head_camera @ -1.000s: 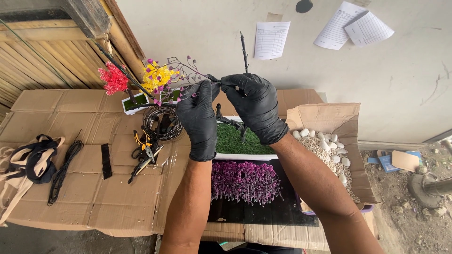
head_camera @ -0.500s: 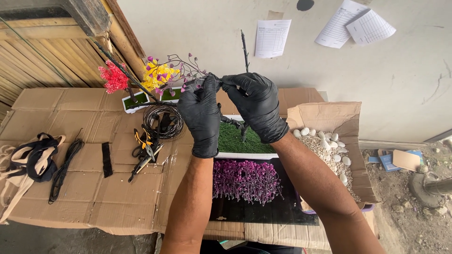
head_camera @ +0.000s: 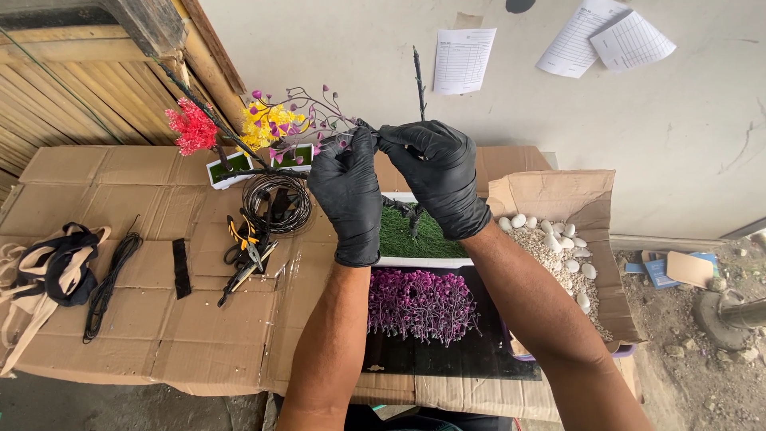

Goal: The person attaches small purple artificial flowers to the branches of a black wire tree structure placed in a white rectangular pot. They repeatedly pick up flower stems from a pile and insert them into the branches, arranging them to create a decorative plant.

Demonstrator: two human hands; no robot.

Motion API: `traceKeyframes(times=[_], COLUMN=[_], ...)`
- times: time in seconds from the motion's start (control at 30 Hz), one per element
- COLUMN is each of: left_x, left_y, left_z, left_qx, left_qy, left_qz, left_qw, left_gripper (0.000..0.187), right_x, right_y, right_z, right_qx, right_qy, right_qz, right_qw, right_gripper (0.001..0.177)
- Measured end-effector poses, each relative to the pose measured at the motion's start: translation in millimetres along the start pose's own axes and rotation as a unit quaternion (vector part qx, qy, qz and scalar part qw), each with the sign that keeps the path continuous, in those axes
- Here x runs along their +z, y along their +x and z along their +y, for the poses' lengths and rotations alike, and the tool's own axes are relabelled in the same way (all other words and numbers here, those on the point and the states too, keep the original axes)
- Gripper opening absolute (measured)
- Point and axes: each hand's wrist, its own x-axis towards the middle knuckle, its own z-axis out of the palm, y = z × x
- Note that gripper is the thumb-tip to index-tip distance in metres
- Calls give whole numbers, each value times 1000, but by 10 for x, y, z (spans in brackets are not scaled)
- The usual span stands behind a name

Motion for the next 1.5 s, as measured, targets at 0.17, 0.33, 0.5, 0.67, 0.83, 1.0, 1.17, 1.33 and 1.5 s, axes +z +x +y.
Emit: traceKeyframes(times=[0.17,0.33,0.5,0.67,0.83,1.0,1.17,1.33,1.5], left_x=[-27,-45,-93,-279,-754,-1564,-2488,-2868,-2820], left_y=[51,47,18,-150,-444,-721,-1023,-1369,-1531], left_z=[-130,-24,-25,-3,177,-28,-619,-776,-1134], left_qx=[13,-3,-34,-14,-10,13,-117,-207,7], left_qy=[-3,-27,-39,-69,-38,114,240,396,475], left_qz=[-1,-26,-29,-86,-137,-170,-149,-167,-252], left_qw=[1000,999,998,994,990,979,952,879,843], left_gripper=[21,24,24,31,41,62,63,46,28], right_x=[-8,-12,-15,-164,-460,-593,-490,-346,-81], right_y=[-14,-29,-80,-156,-426,-1201,-2607,-3446,-3322], right_z=[-28,-39,-68,-107,-444,-601,-206,-237,-324], right_qx=[-3,15,15,-12,27,233,368,429,208], right_qy=[-1,5,8,-68,-114,-108,-114,-135,-226], right_qz=[0,-5,-22,-21,-7,29,-48,-106,-175], right_qw=[1000,1000,1000,997,993,966,921,887,936], right_gripper=[13,18,31,55,62,46,47,24,9])
